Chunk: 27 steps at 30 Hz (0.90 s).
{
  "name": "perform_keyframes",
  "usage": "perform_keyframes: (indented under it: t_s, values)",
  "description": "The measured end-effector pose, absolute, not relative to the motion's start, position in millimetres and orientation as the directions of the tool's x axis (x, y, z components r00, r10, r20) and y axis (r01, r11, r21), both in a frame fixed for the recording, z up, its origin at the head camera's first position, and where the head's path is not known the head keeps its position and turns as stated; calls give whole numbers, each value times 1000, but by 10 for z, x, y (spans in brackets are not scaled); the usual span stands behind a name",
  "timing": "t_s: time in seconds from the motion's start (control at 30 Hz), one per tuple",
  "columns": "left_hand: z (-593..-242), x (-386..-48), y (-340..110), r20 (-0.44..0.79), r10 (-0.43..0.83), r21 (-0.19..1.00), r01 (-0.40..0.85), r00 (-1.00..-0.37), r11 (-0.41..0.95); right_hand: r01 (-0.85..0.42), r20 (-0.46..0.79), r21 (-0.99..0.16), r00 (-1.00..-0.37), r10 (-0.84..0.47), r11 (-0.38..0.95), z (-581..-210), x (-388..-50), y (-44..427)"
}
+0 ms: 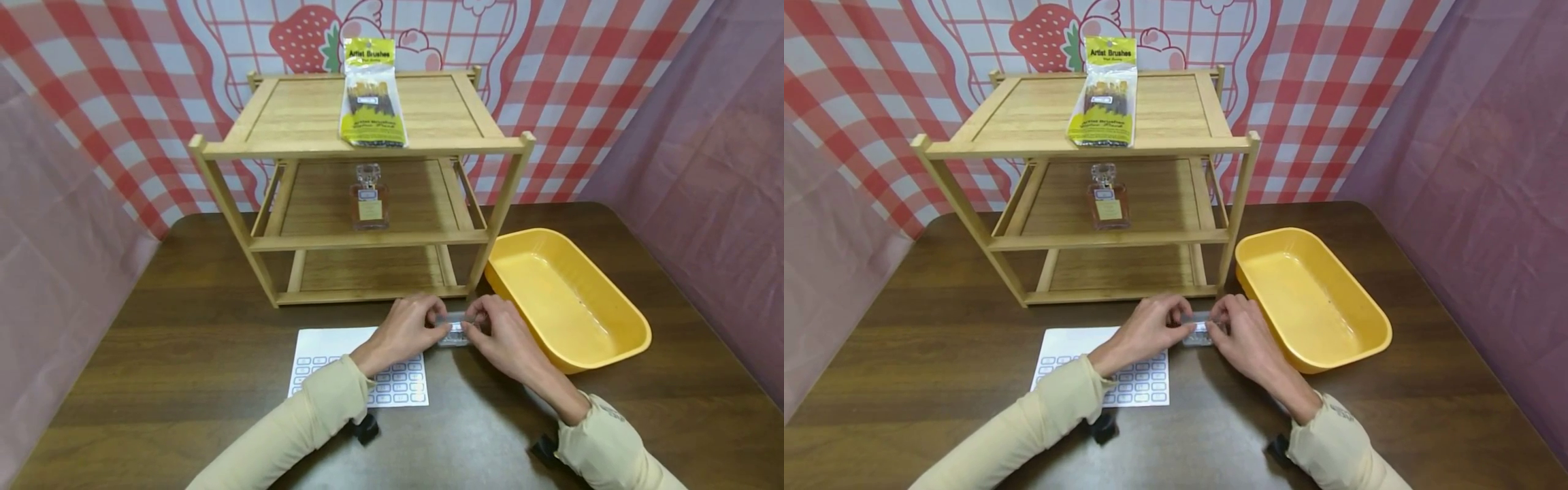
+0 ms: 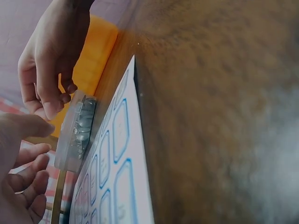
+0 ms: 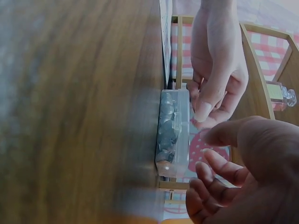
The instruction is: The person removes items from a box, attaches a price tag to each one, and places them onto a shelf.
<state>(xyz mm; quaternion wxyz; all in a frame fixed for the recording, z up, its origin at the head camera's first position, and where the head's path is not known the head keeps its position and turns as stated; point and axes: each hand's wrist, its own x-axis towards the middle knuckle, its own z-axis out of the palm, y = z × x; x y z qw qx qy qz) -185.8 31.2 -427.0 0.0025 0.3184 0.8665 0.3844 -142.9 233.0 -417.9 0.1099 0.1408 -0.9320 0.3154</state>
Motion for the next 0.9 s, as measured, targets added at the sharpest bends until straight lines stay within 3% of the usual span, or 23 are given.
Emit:
perform_keyframes:
  t_s: [0.3, 0.57, 0.9]
  values:
    - [-4238, -1827, 240, 145, 586, 671, 514, -797, 534, -364, 278, -590, -930, -242, 721, -4210, -1365, 2383]
    - [-4266, -1839, 190, 95, 647, 703, 511, -757, 495, -403, 234, -572, -915, -329, 714, -4240, -1341, 2471]
    - [-4302, -1843, 156, 103, 649, 716, 509, -754, 477, -442, 228, -560, -895, -383, 700, -4274, -1372, 2536]
